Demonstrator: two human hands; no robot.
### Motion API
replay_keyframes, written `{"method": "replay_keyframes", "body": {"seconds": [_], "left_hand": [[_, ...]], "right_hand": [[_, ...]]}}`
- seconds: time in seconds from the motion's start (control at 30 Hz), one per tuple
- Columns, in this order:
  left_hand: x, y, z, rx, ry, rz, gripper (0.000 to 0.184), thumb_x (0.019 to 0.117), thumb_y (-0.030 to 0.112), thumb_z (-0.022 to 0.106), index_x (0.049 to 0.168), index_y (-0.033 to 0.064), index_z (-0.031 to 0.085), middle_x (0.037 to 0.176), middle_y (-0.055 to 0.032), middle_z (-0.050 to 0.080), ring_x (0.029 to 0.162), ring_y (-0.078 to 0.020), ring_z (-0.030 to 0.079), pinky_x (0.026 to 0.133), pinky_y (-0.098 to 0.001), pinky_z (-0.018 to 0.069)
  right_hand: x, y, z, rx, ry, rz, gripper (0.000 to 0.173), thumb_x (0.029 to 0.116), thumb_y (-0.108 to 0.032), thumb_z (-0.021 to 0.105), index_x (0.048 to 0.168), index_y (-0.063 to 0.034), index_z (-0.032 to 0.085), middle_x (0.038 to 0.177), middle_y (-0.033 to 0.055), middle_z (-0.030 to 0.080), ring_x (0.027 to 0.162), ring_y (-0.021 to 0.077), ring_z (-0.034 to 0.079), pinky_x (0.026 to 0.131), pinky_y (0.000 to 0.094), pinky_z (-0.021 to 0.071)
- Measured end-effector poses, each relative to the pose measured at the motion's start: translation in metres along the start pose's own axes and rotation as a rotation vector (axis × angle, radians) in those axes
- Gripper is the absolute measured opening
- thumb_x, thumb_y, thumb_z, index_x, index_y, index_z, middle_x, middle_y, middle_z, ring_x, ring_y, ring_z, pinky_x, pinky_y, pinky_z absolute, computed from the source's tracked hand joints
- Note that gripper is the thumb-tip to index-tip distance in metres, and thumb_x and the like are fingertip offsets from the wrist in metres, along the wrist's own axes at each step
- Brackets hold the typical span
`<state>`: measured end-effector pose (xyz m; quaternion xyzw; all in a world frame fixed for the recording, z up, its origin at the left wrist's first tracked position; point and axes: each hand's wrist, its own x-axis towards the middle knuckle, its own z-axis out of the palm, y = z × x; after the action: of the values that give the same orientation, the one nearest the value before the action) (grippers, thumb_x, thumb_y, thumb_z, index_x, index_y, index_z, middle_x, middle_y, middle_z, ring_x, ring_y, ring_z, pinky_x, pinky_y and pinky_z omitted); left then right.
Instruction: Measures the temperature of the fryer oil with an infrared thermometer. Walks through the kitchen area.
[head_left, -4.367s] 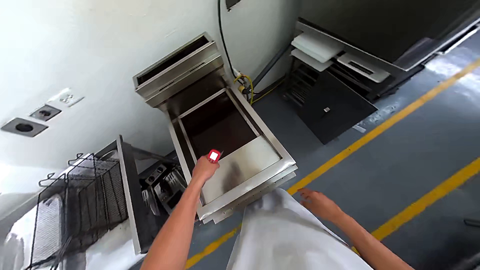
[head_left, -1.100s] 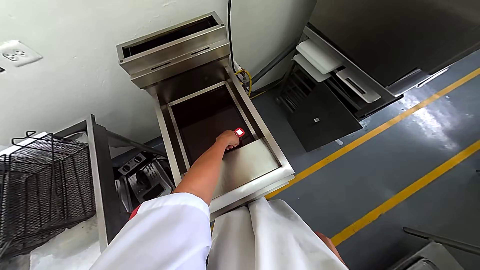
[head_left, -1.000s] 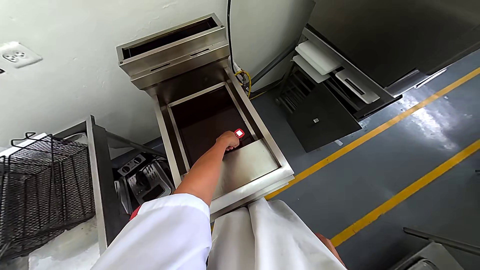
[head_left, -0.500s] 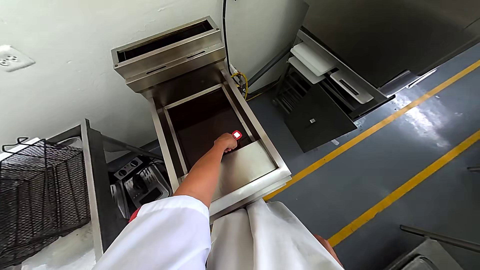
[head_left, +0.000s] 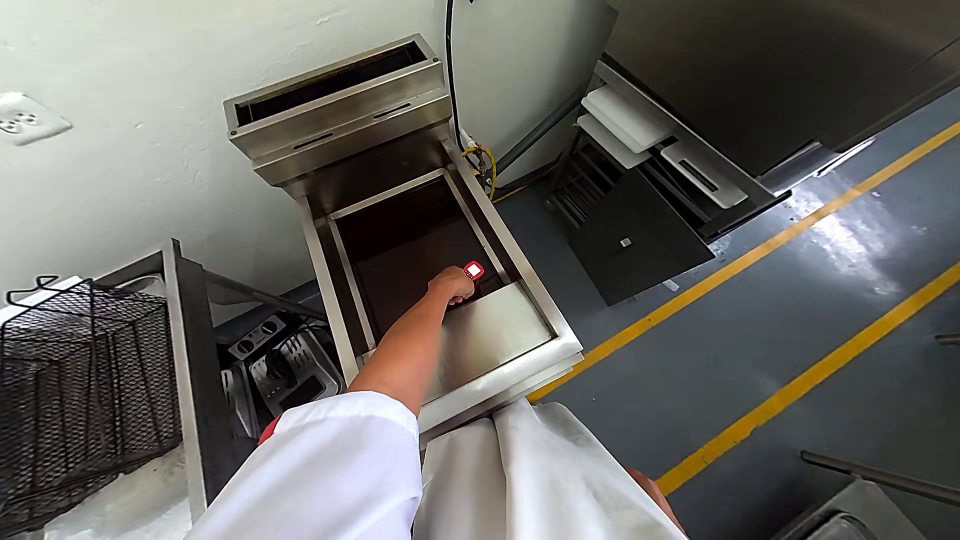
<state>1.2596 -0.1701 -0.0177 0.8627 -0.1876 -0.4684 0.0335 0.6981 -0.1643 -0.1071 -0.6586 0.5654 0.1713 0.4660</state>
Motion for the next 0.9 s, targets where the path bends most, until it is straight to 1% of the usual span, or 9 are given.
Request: {"method": "replay_keyframes", "body": {"seconds": [0.13, 0.27, 0.4, 0.47, 0.57, 0.63, 0.77, 0.9], "left_hand": [[0.000, 0.001, 0.000, 0.005, 0.001, -0.005, 0.013, 0.0903, 0.016, 0.066, 0.094, 0.0038, 0.067, 0.082, -0.0053, 0.066, 0.073, -0.0160, 0.063, 0.072, -0.0389, 0.0537], [0.000, 0.000, 0.000, 0.001, 0.007, -0.012, 0.012, 0.0897, 0.016, 0.067, 0.092, 0.0042, 0.067, 0.080, -0.0046, 0.065, 0.071, -0.0160, 0.062, 0.070, -0.0381, 0.0533], [-0.001, -0.001, 0.000, -0.006, 0.002, 0.006, 0.013, 0.0895, 0.016, 0.067, 0.093, 0.0032, 0.067, 0.081, -0.0055, 0.065, 0.070, -0.0160, 0.061, 0.069, -0.0385, 0.0529], [0.000, -0.001, 0.000, -0.001, -0.001, 0.002, 0.012, 0.0893, 0.015, 0.067, 0.093, 0.0035, 0.067, 0.080, -0.0051, 0.065, 0.070, -0.0158, 0.061, 0.069, -0.0380, 0.0531], [0.000, 0.000, 0.000, 0.004, -0.002, -0.002, 0.012, 0.0895, 0.015, 0.067, 0.092, 0.0036, 0.067, 0.080, -0.0048, 0.065, 0.070, -0.0157, 0.061, 0.070, -0.0377, 0.0531], [0.002, -0.001, 0.001, 0.007, -0.003, -0.001, 0.011, 0.0898, 0.016, 0.067, 0.092, 0.0044, 0.067, 0.079, -0.0038, 0.064, 0.068, -0.0146, 0.060, 0.068, -0.0366, 0.0525], [0.002, -0.001, 0.001, 0.012, -0.001, 0.002, 0.011, 0.0904, 0.016, 0.066, 0.090, 0.0049, 0.067, 0.078, -0.0039, 0.064, 0.068, -0.0144, 0.060, 0.067, -0.0363, 0.0521], [0.001, -0.002, 0.000, 0.013, 0.002, 0.002, 0.012, 0.0905, 0.016, 0.066, 0.091, 0.0044, 0.067, 0.078, -0.0043, 0.064, 0.068, -0.0151, 0.061, 0.068, -0.0366, 0.0526]], "right_hand": [[0.006, 0.009, 0.003, 0.012, -0.008, 0.003, 0.023, 0.1002, -0.018, 0.064, 0.115, -0.0018, 0.072, 0.104, 0.0160, 0.074, 0.098, 0.0262, 0.070, 0.093, 0.0502, 0.0532], [0.003, 0.008, 0.002, 0.022, -0.008, -0.015, 0.023, 0.0996, -0.019, 0.064, 0.113, -0.0023, 0.072, 0.102, 0.0152, 0.074, 0.095, 0.0259, 0.070, 0.090, 0.0503, 0.0539], [-0.013, -0.013, -0.004, 0.007, -0.004, -0.028, 0.024, 0.0995, -0.020, 0.063, 0.111, -0.0016, 0.073, 0.099, 0.0163, 0.074, 0.094, 0.0266, 0.070, 0.088, 0.0506, 0.0538], [-0.010, -0.010, -0.003, 0.012, -0.006, -0.030, 0.023, 0.0991, -0.019, 0.064, 0.111, -0.0018, 0.073, 0.100, 0.0164, 0.074, 0.094, 0.0270, 0.070, 0.089, 0.0514, 0.0537], [-0.006, 0.000, 0.001, 0.024, 0.019, -0.049, 0.021, 0.0976, -0.020, 0.065, 0.108, -0.0040, 0.074, 0.096, 0.0132, 0.075, 0.090, 0.0247, 0.071, 0.085, 0.0504, 0.0554], [-0.001, 0.005, 0.002, 0.008, -0.006, -0.025, 0.022, 0.0985, -0.019, 0.065, 0.111, -0.0031, 0.073, 0.101, 0.0150, 0.075, 0.095, 0.0268, 0.071, 0.090, 0.0515, 0.0538], [0.000, 0.004, 0.001, 0.000, -0.016, 0.004, 0.024, 0.0994, -0.018, 0.064, 0.115, -0.0017, 0.072, 0.105, 0.0167, 0.074, 0.099, 0.0283, 0.070, 0.094, 0.0517, 0.0526], [-0.002, 0.001, 0.001, 0.014, 0.004, 0.002, 0.023, 0.0996, -0.019, 0.065, 0.114, -0.0027, 0.073, 0.104, 0.0154, 0.075, 0.098, 0.0264, 0.071, 0.093, 0.0500, 0.0533]]}}
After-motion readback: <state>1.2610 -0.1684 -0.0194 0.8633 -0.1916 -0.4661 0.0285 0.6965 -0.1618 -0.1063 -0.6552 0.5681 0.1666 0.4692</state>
